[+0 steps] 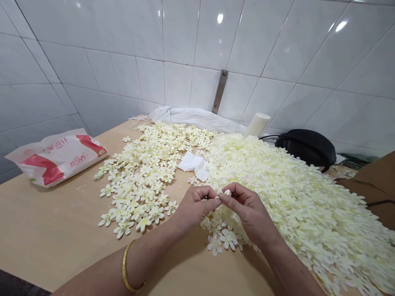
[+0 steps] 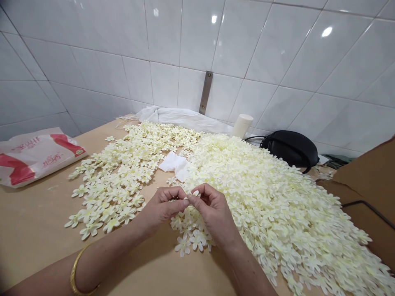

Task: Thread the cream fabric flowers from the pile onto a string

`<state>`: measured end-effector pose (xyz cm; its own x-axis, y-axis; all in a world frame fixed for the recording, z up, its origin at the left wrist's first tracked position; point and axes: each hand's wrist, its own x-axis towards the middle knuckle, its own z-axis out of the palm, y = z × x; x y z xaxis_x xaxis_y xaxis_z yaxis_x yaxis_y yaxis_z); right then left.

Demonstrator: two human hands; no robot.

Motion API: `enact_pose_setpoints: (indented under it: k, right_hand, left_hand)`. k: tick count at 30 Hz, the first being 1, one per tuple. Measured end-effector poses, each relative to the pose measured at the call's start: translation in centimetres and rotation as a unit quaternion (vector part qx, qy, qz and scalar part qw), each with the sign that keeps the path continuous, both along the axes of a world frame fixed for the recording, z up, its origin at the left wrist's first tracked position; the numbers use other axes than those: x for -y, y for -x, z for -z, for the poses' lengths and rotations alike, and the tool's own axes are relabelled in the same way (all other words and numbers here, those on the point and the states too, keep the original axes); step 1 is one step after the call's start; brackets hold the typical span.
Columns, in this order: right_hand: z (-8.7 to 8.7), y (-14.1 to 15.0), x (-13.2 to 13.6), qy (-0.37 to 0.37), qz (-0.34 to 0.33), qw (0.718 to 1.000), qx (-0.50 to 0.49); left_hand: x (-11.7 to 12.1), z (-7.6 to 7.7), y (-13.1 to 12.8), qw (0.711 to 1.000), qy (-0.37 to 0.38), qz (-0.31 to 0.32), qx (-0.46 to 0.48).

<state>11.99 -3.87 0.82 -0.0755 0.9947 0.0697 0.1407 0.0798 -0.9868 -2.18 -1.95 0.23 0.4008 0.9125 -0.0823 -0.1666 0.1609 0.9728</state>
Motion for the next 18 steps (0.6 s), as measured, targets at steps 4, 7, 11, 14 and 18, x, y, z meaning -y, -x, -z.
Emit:
enact_pose_setpoints:
  k: [4,7,11,14,18]
  right_hand:
    - [0.14,0.41,0.1,-0.013,0.029,0.999,0.011]
    - [0.09,0.65,0.27,-0.011,0.05,0.998,0.034]
    - [-0.02,0.75,0.32,-0.039,0.092,0.991,0.086]
    - [0.06,0.76,0.24,-0.061,0.108,0.986,0.113]
    - [0.21,0.91,0.17,-0.093,0.117,0.977,0.15]
  left_hand:
    - [0.18,-0.15,-0.23,1.0,0.0,0.001,0.0]
    - [0.08,0.0,-0.34,1.0,0.015,0.009,0.005]
    - [0.0,0.21,-0.44,0.999,0.035,0.032,0.02]
    - [0.1,0.21,-0.51,0.999,0.044,0.015,0.018]
    - [0.2,0.24,-0.54,0.999,0.041,-0.007,0.012]
